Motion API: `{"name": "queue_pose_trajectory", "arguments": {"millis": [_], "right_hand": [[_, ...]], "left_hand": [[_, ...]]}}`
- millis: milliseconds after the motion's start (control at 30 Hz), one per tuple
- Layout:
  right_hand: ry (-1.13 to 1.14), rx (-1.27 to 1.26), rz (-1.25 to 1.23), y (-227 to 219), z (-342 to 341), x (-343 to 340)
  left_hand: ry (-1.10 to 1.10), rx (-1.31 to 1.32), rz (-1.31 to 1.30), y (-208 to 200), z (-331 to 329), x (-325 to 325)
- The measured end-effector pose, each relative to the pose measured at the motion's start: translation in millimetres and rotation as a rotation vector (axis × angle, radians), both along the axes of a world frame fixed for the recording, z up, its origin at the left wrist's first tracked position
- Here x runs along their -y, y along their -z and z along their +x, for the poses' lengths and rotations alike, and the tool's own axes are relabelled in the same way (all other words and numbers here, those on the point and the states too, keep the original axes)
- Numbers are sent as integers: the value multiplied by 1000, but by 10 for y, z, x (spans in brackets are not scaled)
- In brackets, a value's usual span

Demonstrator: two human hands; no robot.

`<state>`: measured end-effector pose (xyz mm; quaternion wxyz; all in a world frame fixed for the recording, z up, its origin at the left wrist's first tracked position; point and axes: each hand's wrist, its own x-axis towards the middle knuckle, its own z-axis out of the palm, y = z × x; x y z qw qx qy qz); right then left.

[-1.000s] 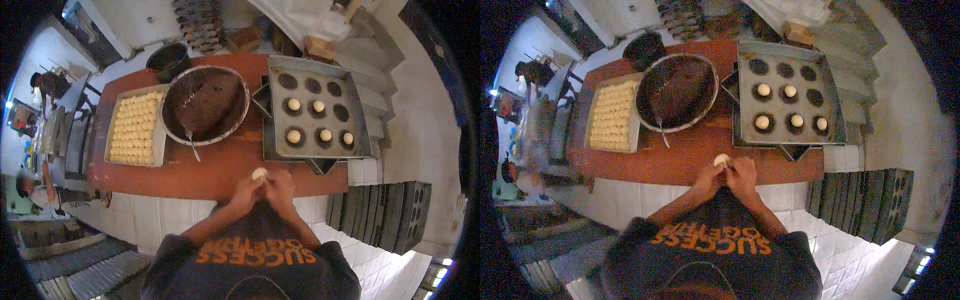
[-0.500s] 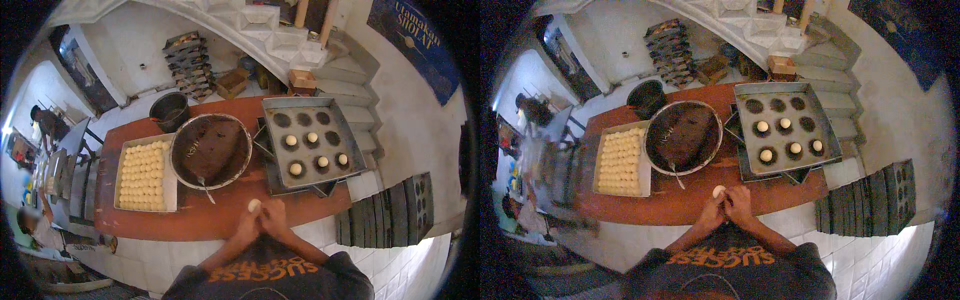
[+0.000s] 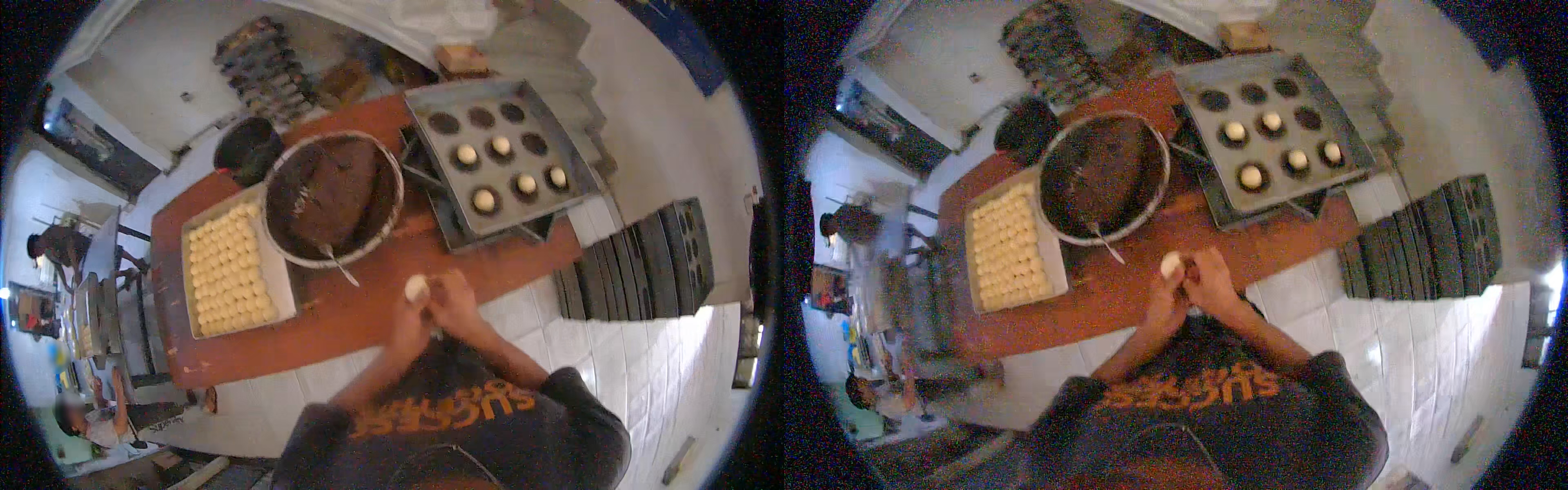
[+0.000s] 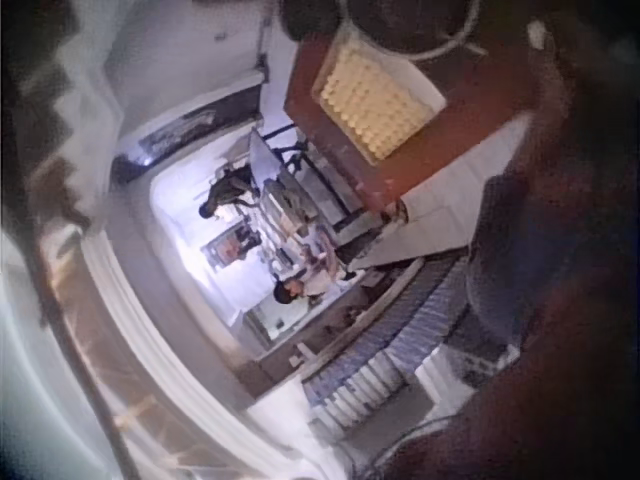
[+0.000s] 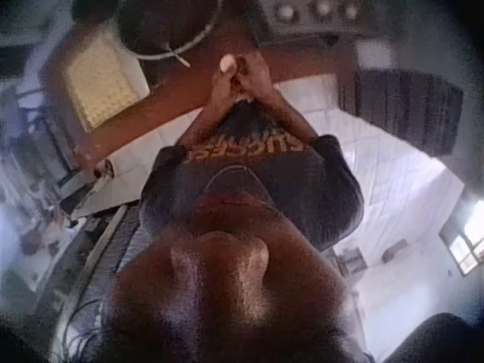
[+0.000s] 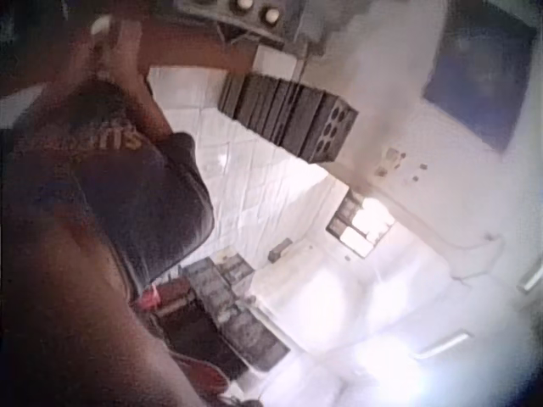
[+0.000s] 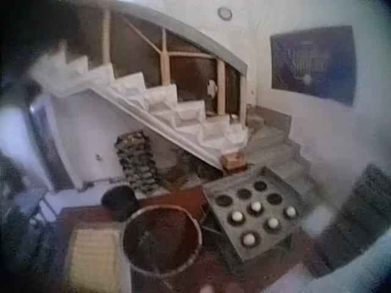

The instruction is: The person fills small pieces of dough with a dark paste using a spoon and places the rounded buns into a metal baking tray.

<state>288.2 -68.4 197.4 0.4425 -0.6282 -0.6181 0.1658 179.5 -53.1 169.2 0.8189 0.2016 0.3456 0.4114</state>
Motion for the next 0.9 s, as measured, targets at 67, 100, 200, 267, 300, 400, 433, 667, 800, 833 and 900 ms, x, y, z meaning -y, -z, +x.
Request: {"name": "queue_pose_trajectory", "arguments": {"millis": [67, 100, 200, 267, 300, 400, 433, 667, 800, 833, 900], "right_hand": [[-77, 57, 19, 34, 244, 1], [-87, 98, 16, 78, 336, 96], [-101, 158, 130, 54, 639, 109], [-108, 110, 273, -57, 731, 88], [-97, 130, 257, -58, 884, 85], [-98, 151, 297, -29, 1312, 45], [-103, 141, 355, -6, 1447, 70], [-81, 88, 489, -88, 2150, 146], [-238, -91, 360, -314, 2602, 255], [-217, -132, 338, -456, 2672, 328], [-169, -214, 287, -658, 2795, 459]], "left_hand": [[41, 23, 3, -16, 121, 11], [52, 46, -39, -41, 187, 88], [10, 74, -75, -59, 437, 102], [-62, 103, -81, -84, 725, 124], [-102, 126, -82, -146, 900, 142], [-118, 77, -46, -229, 1302, 168], [-99, 37, -37, -236, 1400, 191], [-157, -20, 46, -366, 2137, 225], [-244, -208, 308, -495, 2398, 250], [-264, -388, 461, -522, 2363, 245], [-283, -751, 757, -533, 2335, 240]]}}
